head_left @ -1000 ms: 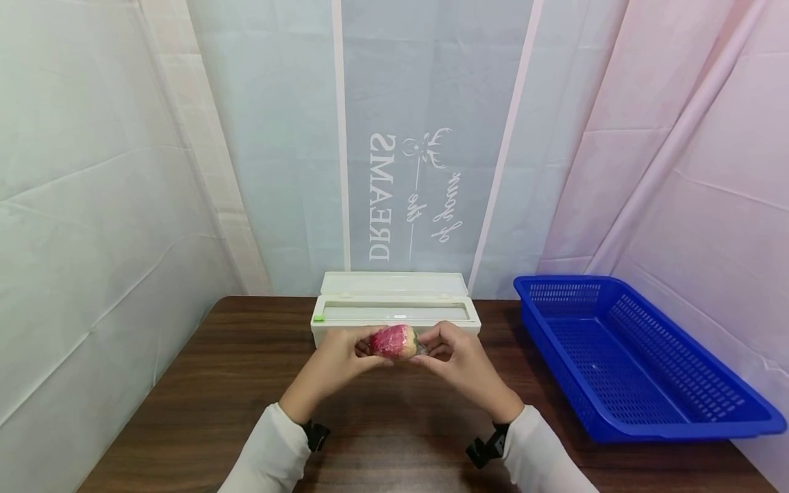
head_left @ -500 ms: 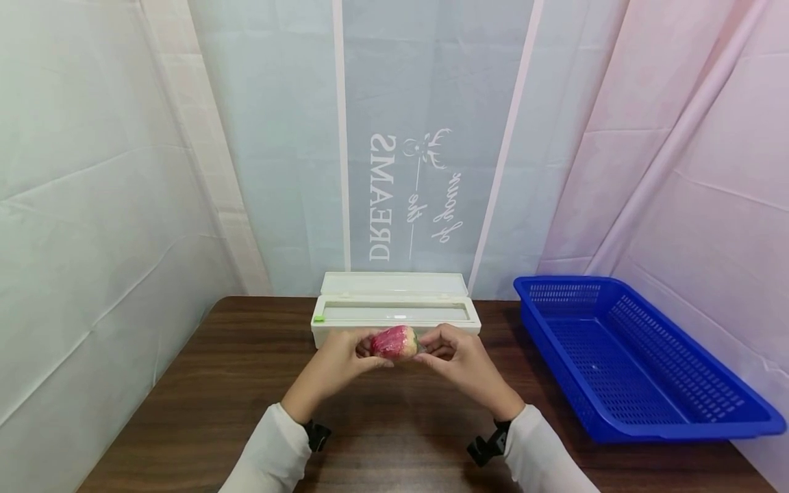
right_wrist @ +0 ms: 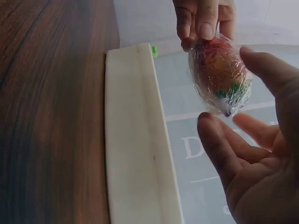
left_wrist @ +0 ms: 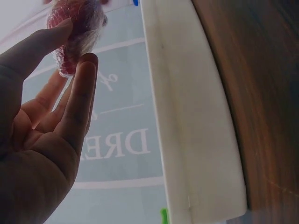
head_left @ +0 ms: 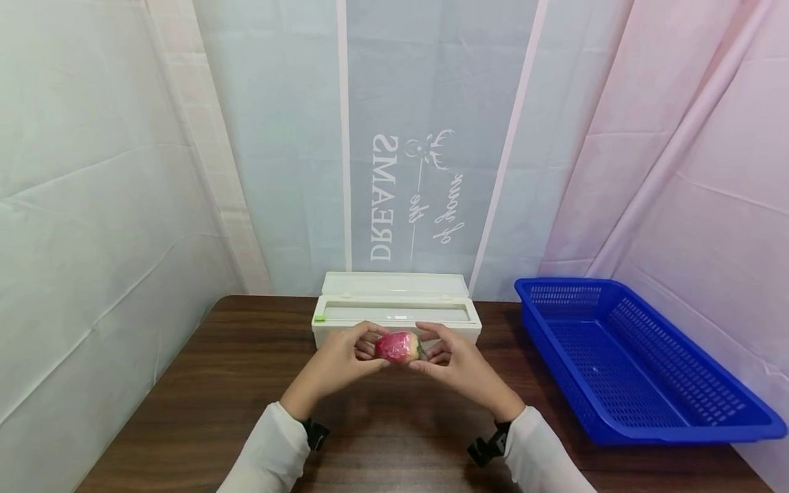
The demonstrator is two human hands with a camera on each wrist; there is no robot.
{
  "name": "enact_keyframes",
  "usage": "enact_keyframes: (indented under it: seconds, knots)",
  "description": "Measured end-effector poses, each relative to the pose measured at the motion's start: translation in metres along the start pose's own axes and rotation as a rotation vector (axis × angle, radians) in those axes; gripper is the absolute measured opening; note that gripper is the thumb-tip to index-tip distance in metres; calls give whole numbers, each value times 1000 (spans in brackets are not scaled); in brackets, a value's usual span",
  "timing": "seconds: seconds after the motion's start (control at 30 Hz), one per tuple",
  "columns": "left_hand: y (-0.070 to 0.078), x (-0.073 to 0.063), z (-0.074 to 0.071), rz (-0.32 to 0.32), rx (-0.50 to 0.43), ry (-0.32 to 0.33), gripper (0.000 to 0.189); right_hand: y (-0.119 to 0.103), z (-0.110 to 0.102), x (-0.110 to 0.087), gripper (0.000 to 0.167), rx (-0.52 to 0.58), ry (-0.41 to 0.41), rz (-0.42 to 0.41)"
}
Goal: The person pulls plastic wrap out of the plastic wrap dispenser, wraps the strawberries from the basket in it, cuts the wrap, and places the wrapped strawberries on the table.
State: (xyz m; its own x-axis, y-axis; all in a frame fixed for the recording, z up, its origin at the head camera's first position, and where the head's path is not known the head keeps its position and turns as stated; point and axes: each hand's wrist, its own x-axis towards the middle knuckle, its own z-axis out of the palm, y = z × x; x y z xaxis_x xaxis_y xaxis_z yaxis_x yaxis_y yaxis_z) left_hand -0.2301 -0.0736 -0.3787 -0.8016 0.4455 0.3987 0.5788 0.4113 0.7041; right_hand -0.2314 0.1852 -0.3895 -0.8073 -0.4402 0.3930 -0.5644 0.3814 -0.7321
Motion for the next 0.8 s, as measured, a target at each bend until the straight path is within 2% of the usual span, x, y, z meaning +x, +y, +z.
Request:
enact_keyframes:
  seconds: [0.07, 0.2, 0.33, 0.53, 0.63, 0.8]
  knots:
    - [-1, 0, 2, 3, -16, -8, 40, 0, 1, 0, 63, 26, -31, 47]
    - [-3, 0, 6, 1, -66, -30, 39, 5, 2, 1, 56, 209, -124, 130]
    - [-6, 1, 9, -13, -167, -53, 39, 11, 3, 3, 53, 363, -210, 157]
    - [-8, 1, 12, -89, -362, -197, 41, 13, 4, 3, 51, 395, -221, 138]
    - [-8, 1, 13, -96, -384, -241, 42, 14, 5, 3, 44, 389, -213, 135]
    - [-7, 0, 13, -101, -373, -252, 43, 14, 5, 2, 38, 392, -207, 150]
